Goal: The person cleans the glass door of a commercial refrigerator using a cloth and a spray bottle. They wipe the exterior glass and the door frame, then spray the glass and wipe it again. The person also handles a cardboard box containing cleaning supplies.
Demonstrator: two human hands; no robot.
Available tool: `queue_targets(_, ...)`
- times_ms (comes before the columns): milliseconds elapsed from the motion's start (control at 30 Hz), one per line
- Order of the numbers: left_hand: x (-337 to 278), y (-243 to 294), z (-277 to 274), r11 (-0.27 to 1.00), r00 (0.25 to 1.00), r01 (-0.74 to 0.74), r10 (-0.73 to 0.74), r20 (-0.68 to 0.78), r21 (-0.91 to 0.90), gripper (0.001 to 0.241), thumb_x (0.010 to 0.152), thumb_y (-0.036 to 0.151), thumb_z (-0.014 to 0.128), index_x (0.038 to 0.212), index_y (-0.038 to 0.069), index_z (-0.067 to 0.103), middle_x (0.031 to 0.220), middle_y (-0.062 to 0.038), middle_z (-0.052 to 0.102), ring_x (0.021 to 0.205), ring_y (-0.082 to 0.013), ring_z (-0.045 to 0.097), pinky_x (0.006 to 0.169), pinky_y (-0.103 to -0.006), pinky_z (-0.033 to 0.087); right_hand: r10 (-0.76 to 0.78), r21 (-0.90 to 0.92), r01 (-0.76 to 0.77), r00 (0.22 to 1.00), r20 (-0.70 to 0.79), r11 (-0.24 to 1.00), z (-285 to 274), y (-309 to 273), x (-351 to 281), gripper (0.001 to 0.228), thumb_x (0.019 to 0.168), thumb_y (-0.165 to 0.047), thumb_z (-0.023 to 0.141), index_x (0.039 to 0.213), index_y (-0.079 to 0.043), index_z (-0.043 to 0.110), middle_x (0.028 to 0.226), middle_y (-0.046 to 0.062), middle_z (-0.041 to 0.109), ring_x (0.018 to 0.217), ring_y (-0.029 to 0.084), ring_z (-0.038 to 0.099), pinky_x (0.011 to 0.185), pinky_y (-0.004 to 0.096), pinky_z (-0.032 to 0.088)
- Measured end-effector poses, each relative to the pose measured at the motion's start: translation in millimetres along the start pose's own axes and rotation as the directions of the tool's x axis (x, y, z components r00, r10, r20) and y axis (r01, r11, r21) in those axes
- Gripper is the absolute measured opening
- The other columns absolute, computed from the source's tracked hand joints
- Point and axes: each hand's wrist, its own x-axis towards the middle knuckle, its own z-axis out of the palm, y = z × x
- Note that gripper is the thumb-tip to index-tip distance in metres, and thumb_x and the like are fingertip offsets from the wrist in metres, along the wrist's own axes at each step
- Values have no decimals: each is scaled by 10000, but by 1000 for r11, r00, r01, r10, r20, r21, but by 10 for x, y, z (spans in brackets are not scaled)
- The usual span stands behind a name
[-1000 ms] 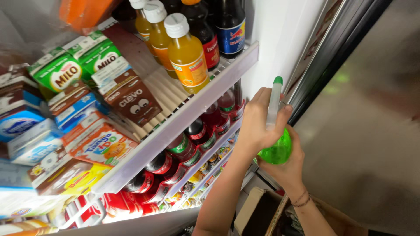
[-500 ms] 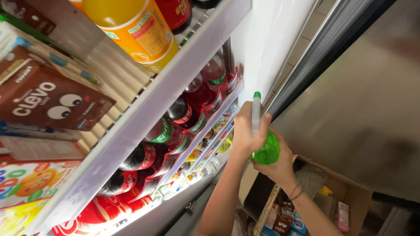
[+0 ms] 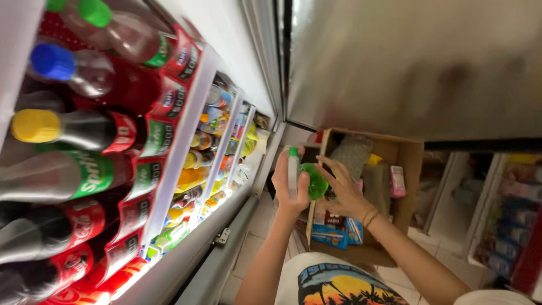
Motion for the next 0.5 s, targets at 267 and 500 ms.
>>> queue_targets(267, -737, -105, 399, 939, 918, 343, -332, 215, -11, 263, 994, 168, 567, 1156, -22, 649, 879, -103, 595, 747, -136, 551, 689, -271, 455, 509, -165, -550, 828, -236, 819, -357, 648, -1345, 441, 885, -129, 675, 1317, -86, 594, 1292, 185, 597, 1247, 377, 575, 1080, 442, 482)
queue_targets(500, -1222, -346, 863, 970, 923, 240, -243, 300, 48, 207, 992, 154, 591, 1104, -16, 632, 966, -150, 635, 859, -284, 644, 802, -380, 522, 530, -280, -643, 756, -385, 713, -50, 1169, -1746, 643, 828, -183, 761, 1370, 79, 534, 1300, 302, 560, 1206, 484, 508, 1020, 484, 458)
